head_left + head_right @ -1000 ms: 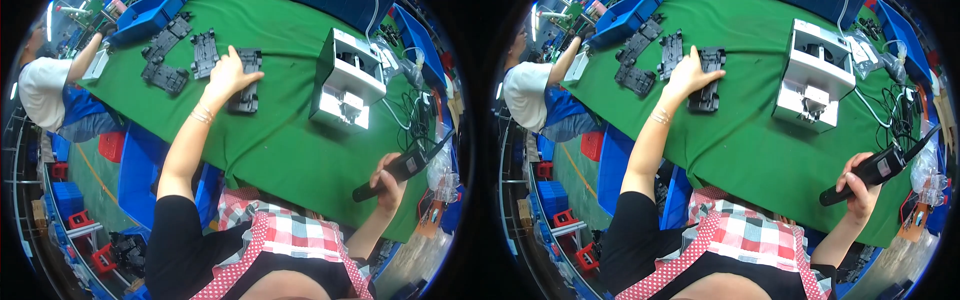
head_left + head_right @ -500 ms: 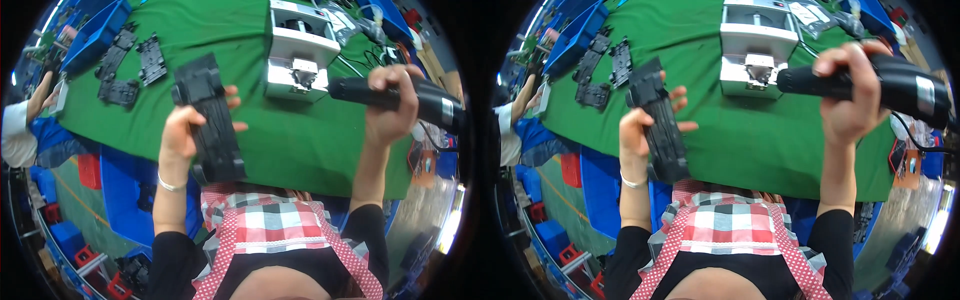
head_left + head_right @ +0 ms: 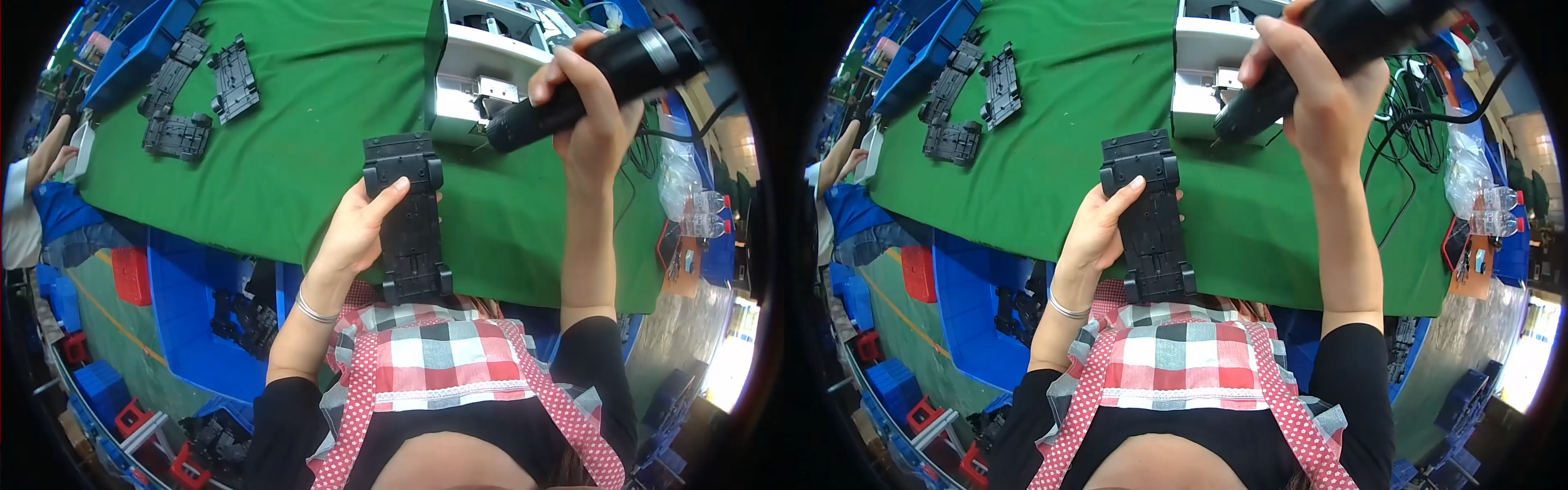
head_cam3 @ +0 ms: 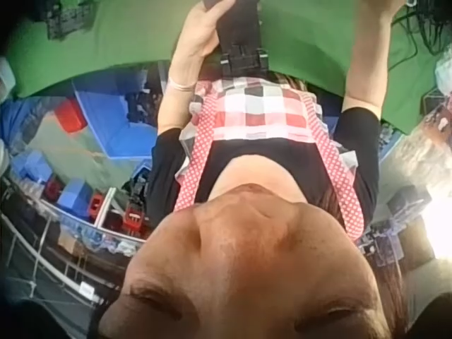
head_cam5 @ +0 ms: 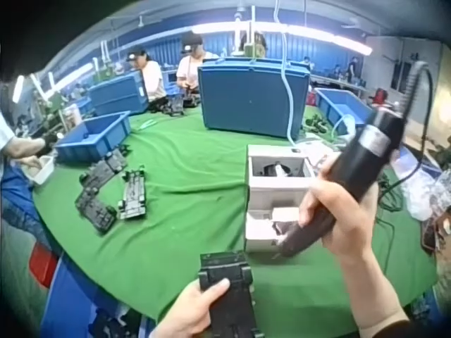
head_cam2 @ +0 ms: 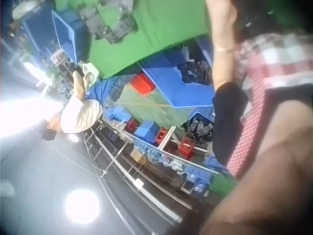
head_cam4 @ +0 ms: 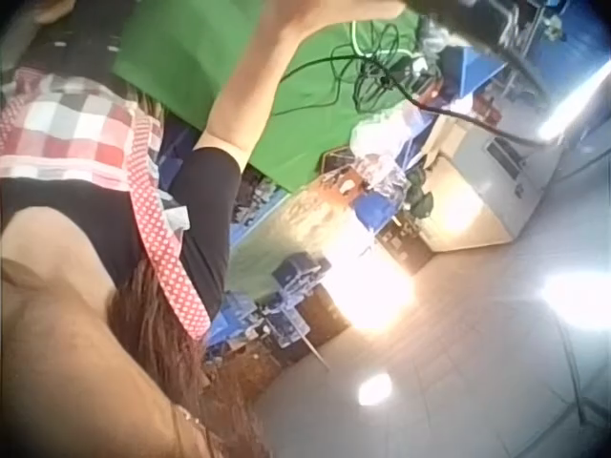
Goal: The person assembles plastic toy car chassis components by hand at a factory workbench, securing plastic parts to the chassis with screws using an electric screwdriver.
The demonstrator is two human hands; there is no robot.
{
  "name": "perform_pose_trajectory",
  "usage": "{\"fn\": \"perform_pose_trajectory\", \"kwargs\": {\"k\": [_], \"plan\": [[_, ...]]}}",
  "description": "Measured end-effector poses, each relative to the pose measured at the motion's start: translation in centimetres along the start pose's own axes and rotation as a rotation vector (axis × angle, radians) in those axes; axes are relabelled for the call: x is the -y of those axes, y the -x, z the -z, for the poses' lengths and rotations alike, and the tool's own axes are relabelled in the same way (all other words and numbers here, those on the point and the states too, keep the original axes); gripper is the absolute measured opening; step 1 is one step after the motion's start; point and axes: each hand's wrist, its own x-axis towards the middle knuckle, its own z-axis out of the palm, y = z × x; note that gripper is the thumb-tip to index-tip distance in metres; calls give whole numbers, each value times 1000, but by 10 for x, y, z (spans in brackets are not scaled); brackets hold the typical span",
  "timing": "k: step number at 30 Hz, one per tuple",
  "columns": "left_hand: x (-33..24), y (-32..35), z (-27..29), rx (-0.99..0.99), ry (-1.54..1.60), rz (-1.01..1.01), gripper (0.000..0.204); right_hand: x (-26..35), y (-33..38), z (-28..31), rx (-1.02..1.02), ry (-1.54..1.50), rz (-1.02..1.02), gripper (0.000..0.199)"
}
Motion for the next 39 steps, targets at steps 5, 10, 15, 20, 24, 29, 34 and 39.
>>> {"fn": "perform_pose_trajectory", "kwargs": {"k": [5, 10, 15, 20, 24, 29, 34, 39], "plan": [[-4, 0, -1, -2, 42, 56, 27, 2, 23, -13, 140, -256, 71, 18], [-8, 1, -8, 6, 51, 83, 23, -8, 32, -20, 133, -160, 36, 23], [-8, 2, -10, 20, 32, 67, 22, -9, 39, -24, 179, -51, 71, 22], [6, -5, -7, 35, -81, -1, 26, -11, 47, -26, 219, -12, 57, 23], [7, -2, -7, 43, -72, 43, 28, -4, 37, -13, 242, -243, 2, 23], [12, -5, -1, 65, -47, 138, 27, 8, 5, 15, -15, -108, 302, 15], [14, -4, -3, 51, -15, 138, 26, -21, -2, -2, -95, 156, 306, 14], [11, -4, -4, 56, -18, 136, 26, -7, 6, 0, 83, -128, 5, 14]]}}
